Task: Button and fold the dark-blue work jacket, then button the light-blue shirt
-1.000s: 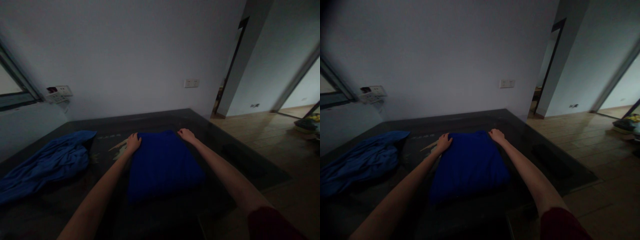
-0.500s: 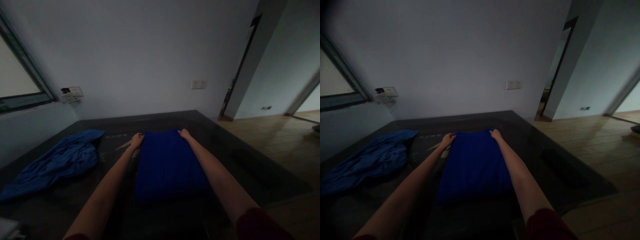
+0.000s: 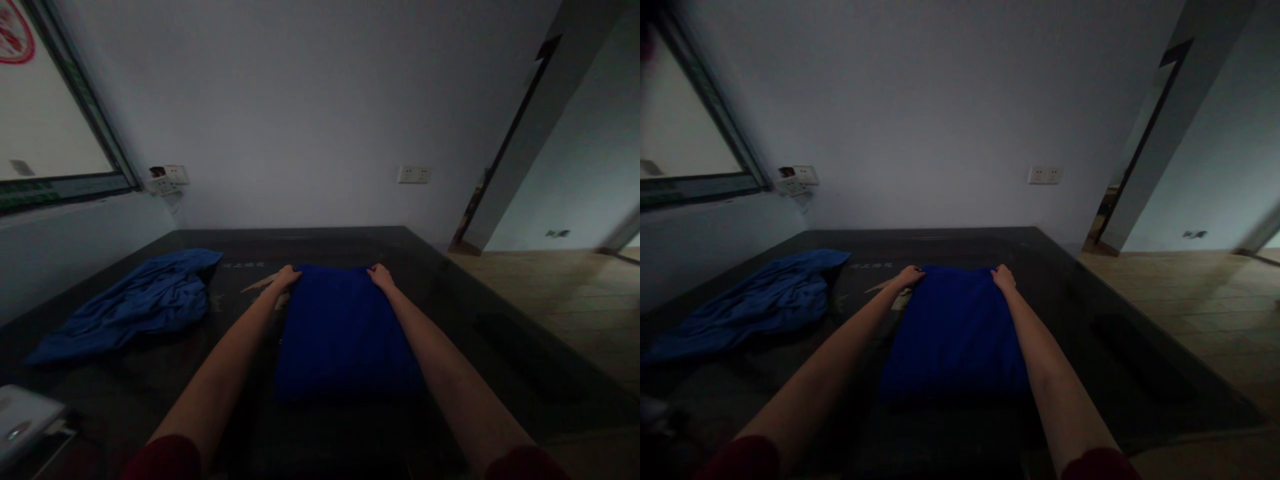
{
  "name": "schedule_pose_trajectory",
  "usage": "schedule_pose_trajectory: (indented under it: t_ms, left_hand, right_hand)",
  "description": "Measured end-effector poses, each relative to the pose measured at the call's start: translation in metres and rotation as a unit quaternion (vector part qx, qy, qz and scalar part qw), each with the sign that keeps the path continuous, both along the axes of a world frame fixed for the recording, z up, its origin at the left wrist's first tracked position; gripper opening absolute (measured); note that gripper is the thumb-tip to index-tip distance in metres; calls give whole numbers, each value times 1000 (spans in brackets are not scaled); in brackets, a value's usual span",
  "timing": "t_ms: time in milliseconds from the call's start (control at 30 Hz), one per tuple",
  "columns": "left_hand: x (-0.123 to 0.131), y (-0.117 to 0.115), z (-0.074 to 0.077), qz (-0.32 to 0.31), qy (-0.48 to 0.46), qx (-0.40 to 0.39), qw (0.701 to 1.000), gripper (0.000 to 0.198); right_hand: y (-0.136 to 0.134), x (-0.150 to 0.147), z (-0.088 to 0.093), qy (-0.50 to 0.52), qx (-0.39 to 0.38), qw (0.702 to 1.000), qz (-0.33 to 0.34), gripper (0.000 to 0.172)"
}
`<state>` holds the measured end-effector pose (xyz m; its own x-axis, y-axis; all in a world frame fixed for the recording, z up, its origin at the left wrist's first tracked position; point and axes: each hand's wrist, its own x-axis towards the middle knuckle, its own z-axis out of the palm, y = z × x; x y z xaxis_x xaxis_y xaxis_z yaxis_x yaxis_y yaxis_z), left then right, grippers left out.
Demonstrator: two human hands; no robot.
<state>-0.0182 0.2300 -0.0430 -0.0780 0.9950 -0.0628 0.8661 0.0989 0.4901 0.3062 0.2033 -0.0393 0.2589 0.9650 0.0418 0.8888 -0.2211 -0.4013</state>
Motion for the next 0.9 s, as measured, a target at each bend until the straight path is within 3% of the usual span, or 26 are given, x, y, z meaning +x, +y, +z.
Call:
schedule_pose_trajectory:
  t_ms: [200,533,733,833,900]
  left_hand:
    - [-4,-3,11,6,14,31,999,34]
    - [6,-40,6,6,135,80,988,38]
    - [28,-42,28,-25,171,145,974,44]
    - [46,-44,24,-67,175,145,972,39]
    - [54,-48,13,-75,179,138,971,40]
  right_hand:
    - [0,-9,2,-23,30,999,8,31]
    - [-19,-26,-11,-76,57,995,37,34]
    - [-12,-25,19,-71,91,993,24,41]
    - [-6,-44,30,-65,110,991,42,44]
    - [-7,-59,25,-64,106,990,69,44]
